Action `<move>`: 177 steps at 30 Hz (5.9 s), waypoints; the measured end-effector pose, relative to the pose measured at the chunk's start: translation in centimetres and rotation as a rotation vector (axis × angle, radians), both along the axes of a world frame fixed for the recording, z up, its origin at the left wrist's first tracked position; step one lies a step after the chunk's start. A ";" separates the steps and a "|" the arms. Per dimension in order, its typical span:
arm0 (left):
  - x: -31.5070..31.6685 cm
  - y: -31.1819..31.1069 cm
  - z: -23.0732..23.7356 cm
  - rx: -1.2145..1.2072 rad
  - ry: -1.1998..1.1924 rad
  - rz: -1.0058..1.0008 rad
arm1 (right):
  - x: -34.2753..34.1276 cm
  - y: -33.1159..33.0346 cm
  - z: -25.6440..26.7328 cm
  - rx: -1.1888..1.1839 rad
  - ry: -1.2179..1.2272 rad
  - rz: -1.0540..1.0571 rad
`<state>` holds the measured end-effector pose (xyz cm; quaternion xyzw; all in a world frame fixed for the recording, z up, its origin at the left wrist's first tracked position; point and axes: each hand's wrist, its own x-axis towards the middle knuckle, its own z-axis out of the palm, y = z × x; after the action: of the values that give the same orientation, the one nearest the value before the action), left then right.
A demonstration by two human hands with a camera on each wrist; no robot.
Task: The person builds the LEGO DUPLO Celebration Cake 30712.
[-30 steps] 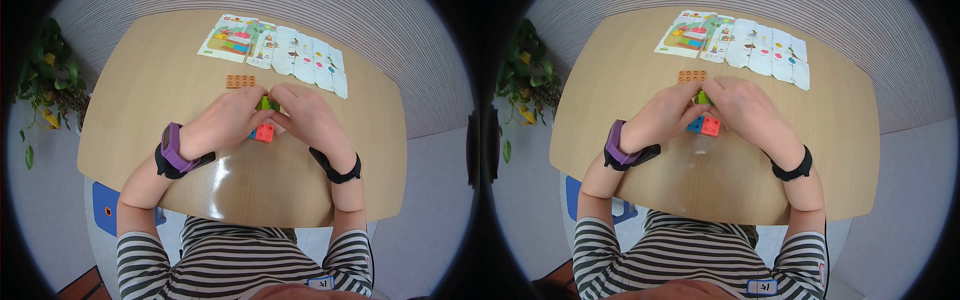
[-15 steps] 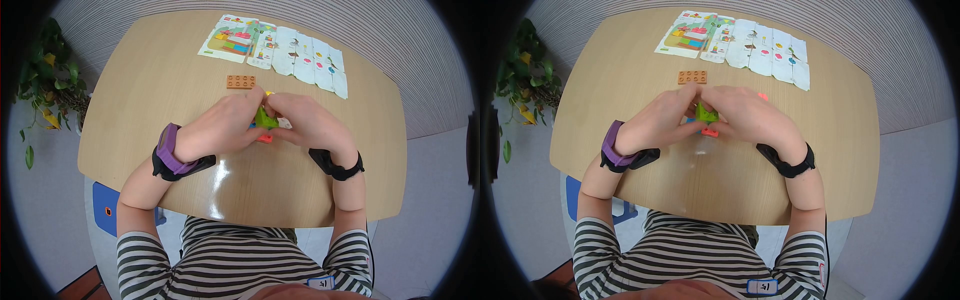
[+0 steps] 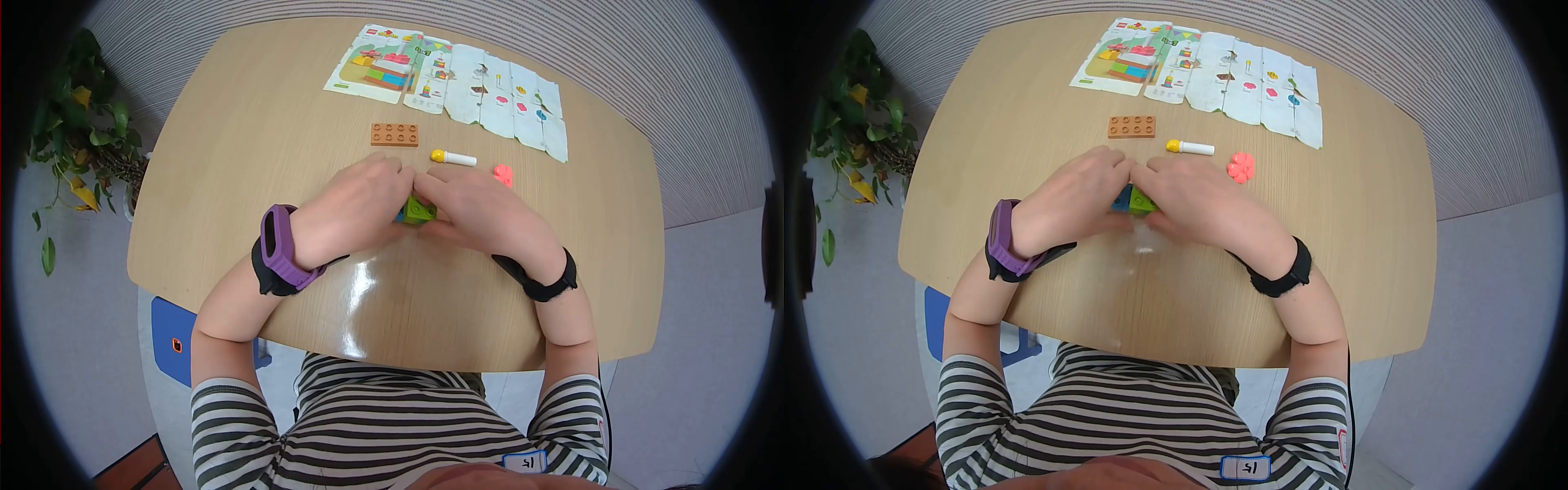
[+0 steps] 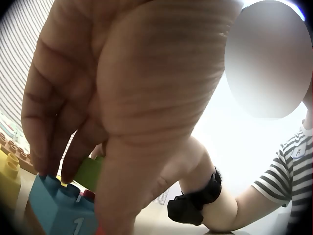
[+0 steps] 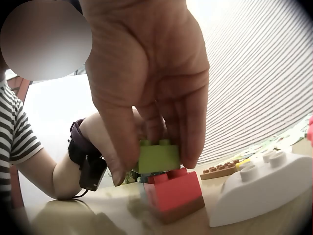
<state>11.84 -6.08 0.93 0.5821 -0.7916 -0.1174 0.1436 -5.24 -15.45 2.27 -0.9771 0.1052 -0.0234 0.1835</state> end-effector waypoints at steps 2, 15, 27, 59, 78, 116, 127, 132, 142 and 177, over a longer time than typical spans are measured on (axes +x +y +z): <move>0.1 0.0 -0.1 0.053 -0.053 -0.007 | 0.1 0.1 -0.1 -0.016 -0.002 -0.004; 0.2 -0.8 -0.7 0.119 0.015 0.002 | 0.4 0.7 0.1 -0.006 -0.023 -0.054; 0.2 -0.9 0.2 0.163 0.053 -0.007 | 0.7 0.8 -0.2 0.024 -0.031 -0.075; 0.2 -1.0 -0.8 0.128 0.102 -0.003 | 0.8 0.7 -0.5 0.026 -0.041 -0.094; 0.1 -0.7 -0.6 0.110 0.095 -0.006 | 0.8 0.4 -0.5 0.076 -0.017 -0.061; -0.6 -0.8 -1.2 0.122 -0.053 0.000 | 1.9 -3.4 -4.3 -0.188 -0.065 -0.069; -0.6 -0.6 -1.0 0.118 -0.070 -0.023 | 1.9 -3.5 -4.5 -0.240 -0.083 -0.072; -0.4 -0.6 -0.5 0.204 -0.082 0.006 | 1.3 -3.5 -4.0 -0.183 -0.018 -0.077; 0.2 -0.4 0.7 0.161 -0.010 0.090 | -0.1 -2.1 0.7 0.004 0.260 -0.054; -0.4 -1.3 0.9 -0.283 0.408 0.143 | -0.4 -1.3 1.3 -0.084 -0.341 -0.118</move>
<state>11.41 -7.41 1.86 0.5751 -0.7116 -0.1100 0.3884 -5.64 -16.75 3.54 -0.9579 0.1287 -0.2037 0.1562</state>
